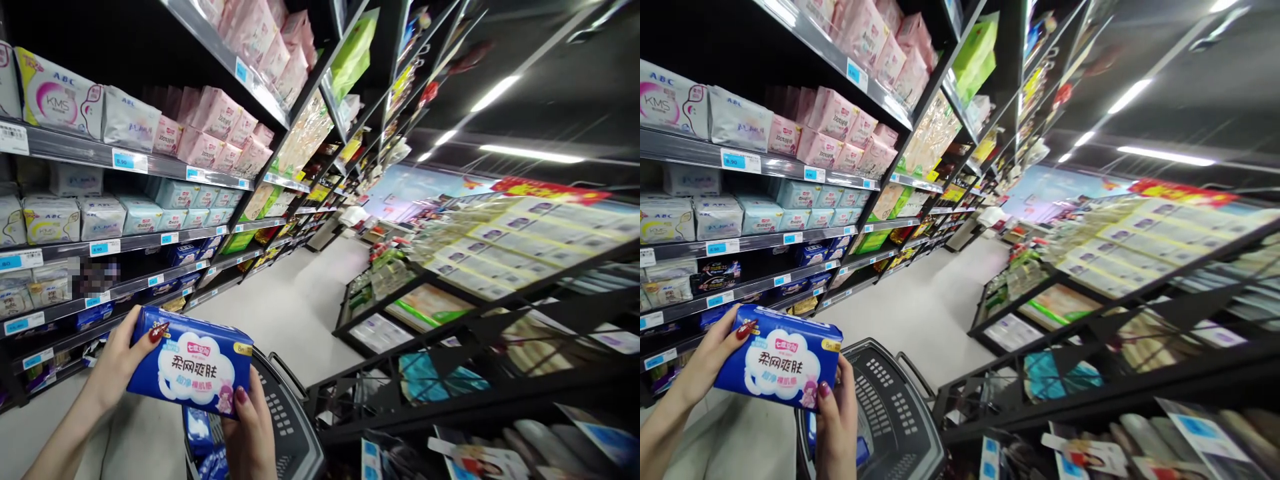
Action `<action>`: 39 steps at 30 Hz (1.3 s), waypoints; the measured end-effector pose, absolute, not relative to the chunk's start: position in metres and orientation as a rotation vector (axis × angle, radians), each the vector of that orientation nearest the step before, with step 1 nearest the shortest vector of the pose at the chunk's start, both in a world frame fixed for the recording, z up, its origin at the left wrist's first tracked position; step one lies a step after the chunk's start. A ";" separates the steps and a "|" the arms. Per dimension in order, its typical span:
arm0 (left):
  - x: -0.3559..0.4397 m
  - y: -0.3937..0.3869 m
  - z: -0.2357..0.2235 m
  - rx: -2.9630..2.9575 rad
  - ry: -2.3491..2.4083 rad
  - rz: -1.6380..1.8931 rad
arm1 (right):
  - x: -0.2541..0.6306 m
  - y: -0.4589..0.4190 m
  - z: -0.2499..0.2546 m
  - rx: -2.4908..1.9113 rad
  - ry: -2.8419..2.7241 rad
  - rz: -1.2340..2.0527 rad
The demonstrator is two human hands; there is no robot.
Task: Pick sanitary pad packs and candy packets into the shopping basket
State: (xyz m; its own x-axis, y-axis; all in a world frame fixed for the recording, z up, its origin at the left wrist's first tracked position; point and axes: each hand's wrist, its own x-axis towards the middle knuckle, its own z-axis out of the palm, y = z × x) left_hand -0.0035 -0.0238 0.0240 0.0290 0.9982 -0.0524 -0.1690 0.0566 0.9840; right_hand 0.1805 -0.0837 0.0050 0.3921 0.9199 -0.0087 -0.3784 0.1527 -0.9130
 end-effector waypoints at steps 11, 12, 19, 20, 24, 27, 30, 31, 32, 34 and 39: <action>-0.023 -0.025 0.030 1.294 0.655 1.231 | 0.179 -0.084 -0.020 -0.951 -0.766 0.928; -0.026 -0.026 0.029 1.328 0.650 1.229 | 0.178 -0.084 -0.020 -0.956 -0.767 0.909; -0.038 -0.023 0.026 1.573 0.481 1.220 | 0.169 -0.079 -0.004 -0.809 -0.838 0.817; -0.038 -0.022 0.027 1.609 0.446 1.242 | 0.169 -0.079 -0.003 -0.794 -0.852 0.811; -0.036 -0.020 0.027 1.686 0.381 1.298 | 0.174 -0.079 -0.003 -0.759 -0.900 0.796; -0.035 -0.019 0.025 1.709 0.357 1.310 | 0.182 -0.078 -0.011 -0.738 -0.948 0.777; -0.033 -0.017 0.022 1.737 0.341 1.318 | 0.193 -0.075 -0.023 -0.711 -1.052 0.789; -0.033 -0.016 0.021 1.748 0.323 1.330 | 0.197 -0.074 -0.027 -0.703 -1.087 0.787; -0.032 -0.016 0.020 1.760 0.296 1.348 | 0.200 -0.073 -0.030 -0.696 -1.115 0.779; -0.030 -0.014 0.020 1.782 0.243 1.379 | 0.203 -0.071 -0.034 -0.684 -1.145 0.752; -0.028 -0.015 0.021 1.795 0.245 1.360 | 0.205 -0.071 -0.034 -0.658 -1.166 0.735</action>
